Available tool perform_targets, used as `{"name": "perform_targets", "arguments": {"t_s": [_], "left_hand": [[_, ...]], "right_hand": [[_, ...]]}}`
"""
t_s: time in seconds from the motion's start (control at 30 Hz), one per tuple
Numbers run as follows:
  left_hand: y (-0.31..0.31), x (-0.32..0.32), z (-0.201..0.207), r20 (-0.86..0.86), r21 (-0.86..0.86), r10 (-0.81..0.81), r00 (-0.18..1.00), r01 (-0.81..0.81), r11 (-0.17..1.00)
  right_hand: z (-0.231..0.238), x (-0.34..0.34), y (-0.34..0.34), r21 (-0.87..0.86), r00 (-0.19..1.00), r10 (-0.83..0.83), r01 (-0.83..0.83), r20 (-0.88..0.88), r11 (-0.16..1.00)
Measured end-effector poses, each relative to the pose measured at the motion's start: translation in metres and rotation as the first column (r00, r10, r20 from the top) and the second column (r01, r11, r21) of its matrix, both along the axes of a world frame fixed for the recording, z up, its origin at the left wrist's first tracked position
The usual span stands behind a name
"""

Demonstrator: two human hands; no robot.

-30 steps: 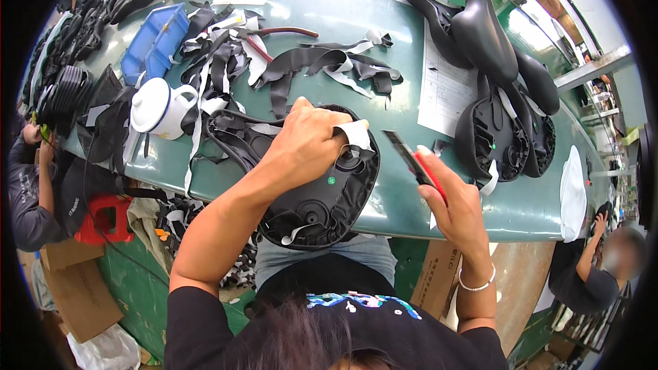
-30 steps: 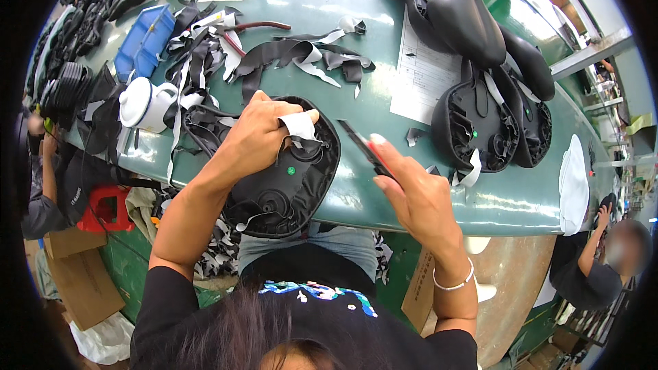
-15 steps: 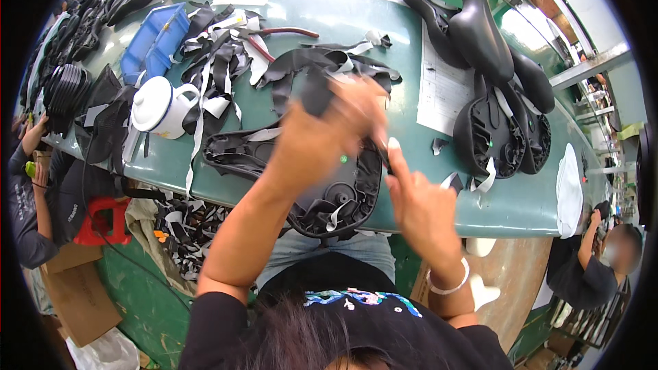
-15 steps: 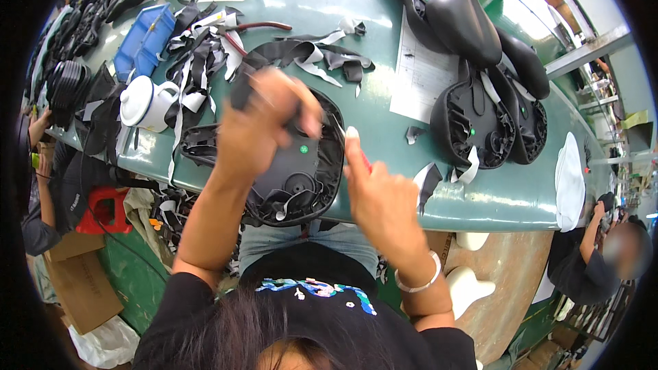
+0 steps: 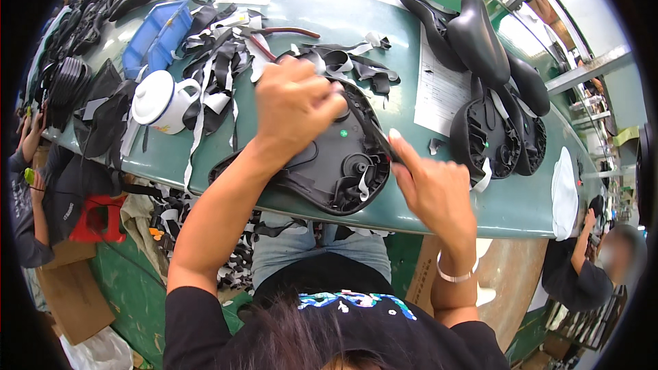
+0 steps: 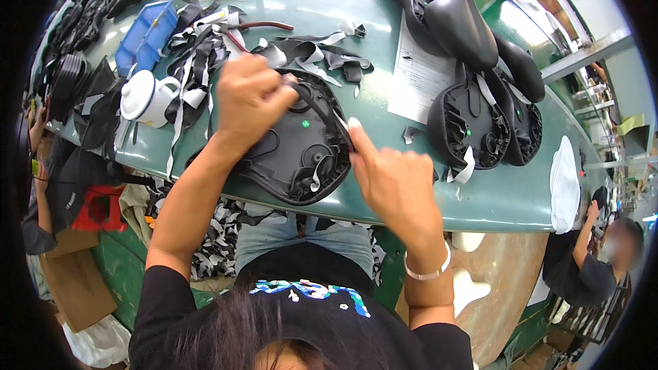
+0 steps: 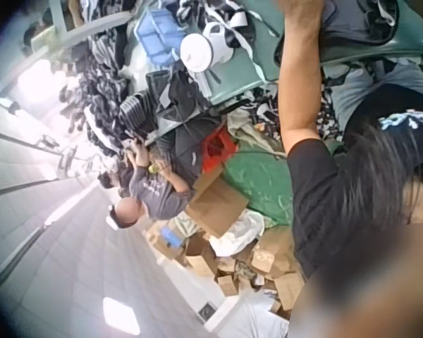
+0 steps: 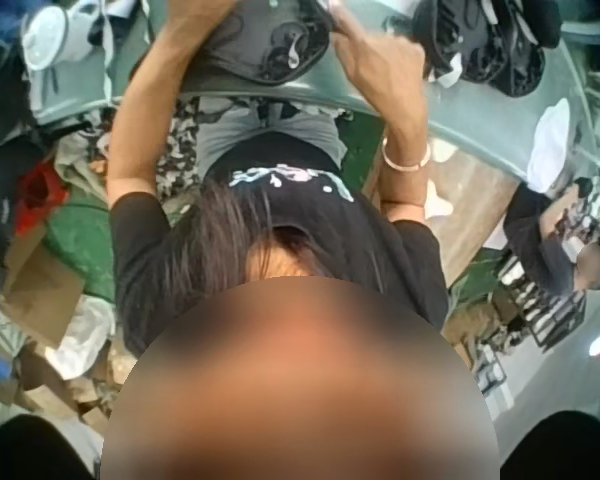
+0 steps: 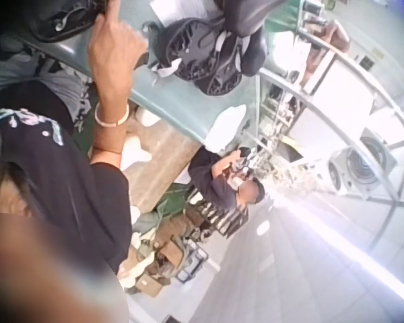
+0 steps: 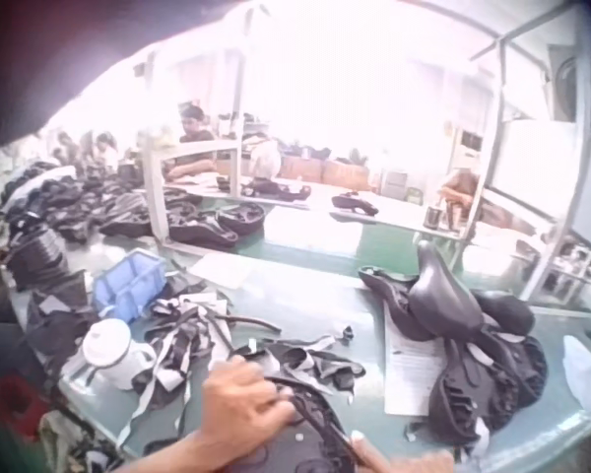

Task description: The recorder is assembling or finishing bicycle seats by trimming excess material with a knife and using pliers.

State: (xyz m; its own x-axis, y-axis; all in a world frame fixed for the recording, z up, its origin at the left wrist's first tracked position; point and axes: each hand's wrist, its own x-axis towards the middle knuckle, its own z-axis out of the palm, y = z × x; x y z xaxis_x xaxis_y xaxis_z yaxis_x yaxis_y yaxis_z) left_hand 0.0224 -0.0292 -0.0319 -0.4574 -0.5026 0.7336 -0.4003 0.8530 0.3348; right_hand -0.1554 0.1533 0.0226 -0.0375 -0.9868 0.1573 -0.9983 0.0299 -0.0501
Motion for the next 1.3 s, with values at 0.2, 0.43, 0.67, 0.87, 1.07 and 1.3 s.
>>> {"name": "perform_targets", "arguments": {"t_s": [0.2, 0.43, 0.67, 0.87, 1.07, 1.3], "left_hand": [[0.0, 0.011, 0.014, -0.579, 0.765, 0.052, 0.814, 0.52, 0.38], [0.073, 0.07, 0.012, -0.551, 0.776, -0.17, 0.817, 0.576, 0.256], [0.022, 0.095, 0.101, -0.954, 0.244, 0.234, 0.185, 0.937, 0.252], [0.018, 0.08, 0.083, 0.449, 0.386, -0.336, 0.828, 0.159, 0.909], [0.051, 0.124, 0.026, 0.394, 0.869, -0.215, 0.894, -0.287, 0.402], [0.156, 0.075, 0.002, -0.468, 0.88, 0.204, 0.86, 0.474, 0.019]], "right_hand": [[0.039, -0.008, 0.012, 0.196, 0.997, 0.066, -0.058, -0.033, 0.979], [0.02, -0.051, -0.02, 0.28, 0.908, 0.419, -0.405, 0.01, 0.87], [0.042, -0.008, 0.045, 0.326, 0.974, 0.215, -0.181, -0.069, 0.928], [0.034, -0.014, 0.068, 0.298, 0.996, 0.088, -0.082, -0.006, 0.951], [0.023, -0.025, 0.071, 0.254, 0.988, 0.072, -0.105, 0.136, 0.962], [0.011, -0.031, 0.04, 0.175, 0.945, 0.056, -0.117, 0.321, 0.978]]}}
